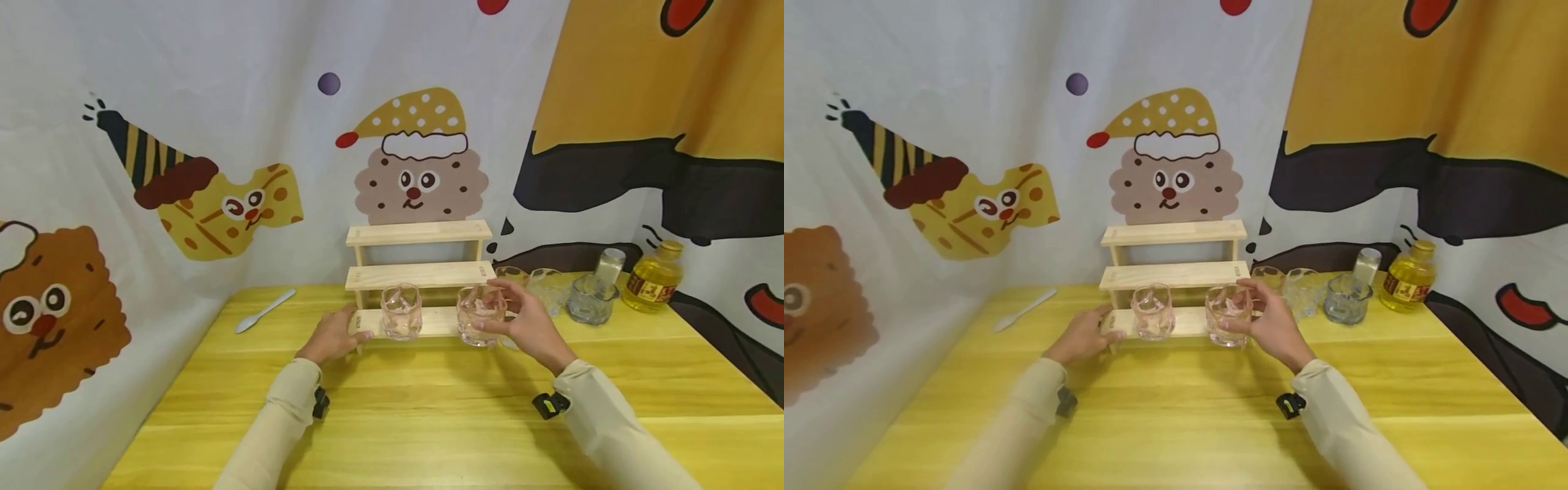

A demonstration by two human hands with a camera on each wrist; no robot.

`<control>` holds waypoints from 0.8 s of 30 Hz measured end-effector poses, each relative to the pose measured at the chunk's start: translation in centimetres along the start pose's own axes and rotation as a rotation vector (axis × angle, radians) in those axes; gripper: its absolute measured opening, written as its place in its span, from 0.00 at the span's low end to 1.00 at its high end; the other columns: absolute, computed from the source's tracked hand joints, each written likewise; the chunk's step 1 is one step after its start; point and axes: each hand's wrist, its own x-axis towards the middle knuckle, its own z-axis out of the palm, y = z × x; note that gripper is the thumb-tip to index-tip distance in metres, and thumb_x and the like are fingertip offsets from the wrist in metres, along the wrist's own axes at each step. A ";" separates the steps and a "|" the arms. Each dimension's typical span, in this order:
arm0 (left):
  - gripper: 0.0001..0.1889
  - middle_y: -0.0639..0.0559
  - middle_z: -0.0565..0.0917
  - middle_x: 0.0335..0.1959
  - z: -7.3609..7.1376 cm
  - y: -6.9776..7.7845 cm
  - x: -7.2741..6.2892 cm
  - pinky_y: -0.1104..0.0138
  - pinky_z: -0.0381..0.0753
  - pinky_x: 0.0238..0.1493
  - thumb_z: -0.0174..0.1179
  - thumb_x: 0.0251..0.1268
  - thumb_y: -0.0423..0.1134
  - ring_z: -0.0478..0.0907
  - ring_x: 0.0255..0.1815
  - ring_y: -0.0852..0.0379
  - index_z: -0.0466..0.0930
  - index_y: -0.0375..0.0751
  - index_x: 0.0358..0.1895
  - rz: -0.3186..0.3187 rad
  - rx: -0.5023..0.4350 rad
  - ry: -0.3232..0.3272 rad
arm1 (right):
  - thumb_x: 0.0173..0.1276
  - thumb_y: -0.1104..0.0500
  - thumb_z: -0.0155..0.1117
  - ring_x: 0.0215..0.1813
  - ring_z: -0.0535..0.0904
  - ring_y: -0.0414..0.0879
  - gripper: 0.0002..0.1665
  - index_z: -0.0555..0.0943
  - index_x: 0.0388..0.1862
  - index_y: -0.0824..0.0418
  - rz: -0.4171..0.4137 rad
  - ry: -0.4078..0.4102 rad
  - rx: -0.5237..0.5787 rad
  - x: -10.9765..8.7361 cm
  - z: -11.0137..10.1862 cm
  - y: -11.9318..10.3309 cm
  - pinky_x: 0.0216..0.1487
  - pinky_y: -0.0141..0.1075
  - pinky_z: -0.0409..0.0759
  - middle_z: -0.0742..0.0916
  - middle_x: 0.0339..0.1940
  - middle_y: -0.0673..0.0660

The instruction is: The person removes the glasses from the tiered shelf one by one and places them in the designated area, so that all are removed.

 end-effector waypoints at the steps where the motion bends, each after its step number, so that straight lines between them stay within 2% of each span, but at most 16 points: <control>1: 0.36 0.37 0.84 0.56 0.0 0.0 0.0 0.49 0.80 0.55 0.65 0.68 0.50 0.82 0.52 0.41 0.65 0.37 0.73 -0.001 -0.006 0.000 | 0.58 0.50 0.79 0.58 0.81 0.56 0.47 0.68 0.73 0.55 0.000 0.004 -0.007 -0.2 -0.3 0.0 0.55 0.44 0.78 0.85 0.56 0.60; 4: 0.36 0.39 0.85 0.52 -0.1 0.0 -0.1 0.52 0.80 0.51 0.66 0.67 0.49 0.82 0.47 0.46 0.66 0.36 0.73 0.002 -0.012 0.004 | 0.58 0.50 0.79 0.59 0.82 0.56 0.47 0.68 0.74 0.54 0.000 0.020 -0.042 -0.8 -1.0 0.0 0.56 0.45 0.78 0.85 0.56 0.60; 9: 0.35 0.40 0.85 0.48 -0.1 0.0 -0.1 0.55 0.80 0.47 0.66 0.67 0.49 0.81 0.43 0.49 0.68 0.36 0.71 0.014 -0.009 0.006 | 0.59 0.50 0.79 0.58 0.83 0.58 0.48 0.67 0.75 0.54 -0.004 0.037 -0.077 -1.8 -2.2 0.2 0.56 0.52 0.81 0.85 0.56 0.61; 11: 0.35 0.42 0.85 0.44 0.0 -0.1 -0.1 0.58 0.79 0.41 0.66 0.67 0.49 0.79 0.38 0.51 0.68 0.37 0.72 0.008 -0.022 0.003 | 0.59 0.49 0.78 0.58 0.83 0.58 0.48 0.67 0.76 0.54 0.000 0.039 -0.093 -2.1 -2.7 0.5 0.56 0.53 0.82 0.86 0.56 0.61; 15: 0.35 0.44 0.84 0.40 0.1 -0.2 -0.1 0.63 0.74 0.35 0.67 0.67 0.48 0.75 0.33 0.53 0.67 0.38 0.72 0.005 -0.037 0.008 | 0.59 0.47 0.78 0.58 0.83 0.58 0.49 0.66 0.76 0.55 0.014 0.049 -0.136 -2.8 -3.9 1.0 0.53 0.49 0.83 0.86 0.56 0.61; 17: 0.35 0.44 0.84 0.38 0.2 -0.2 -0.1 0.63 0.73 0.34 0.67 0.67 0.48 0.74 0.32 0.54 0.68 0.37 0.72 0.015 -0.046 0.007 | 0.59 0.47 0.78 0.57 0.83 0.55 0.49 0.66 0.76 0.55 0.023 0.056 -0.161 -3.3 -4.7 1.4 0.50 0.43 0.83 0.86 0.56 0.61; 21: 0.35 0.45 0.84 0.38 0.3 -0.1 0.0 0.64 0.74 0.33 0.67 0.67 0.48 0.75 0.31 0.54 0.67 0.36 0.72 0.025 -0.045 0.002 | 0.60 0.47 0.77 0.52 0.83 0.38 0.49 0.66 0.76 0.57 0.040 0.061 -0.179 -4.3 -6.1 2.1 0.46 0.31 0.82 0.86 0.57 0.62; 24: 0.36 0.45 0.83 0.36 0.2 -0.2 0.0 0.63 0.74 0.33 0.66 0.67 0.49 0.75 0.30 0.54 0.66 0.37 0.73 0.013 -0.035 0.001 | 0.61 0.47 0.76 0.49 0.80 0.27 0.48 0.65 0.76 0.58 0.052 0.064 -0.182 -4.7 -6.9 2.4 0.45 0.30 0.81 0.86 0.58 0.63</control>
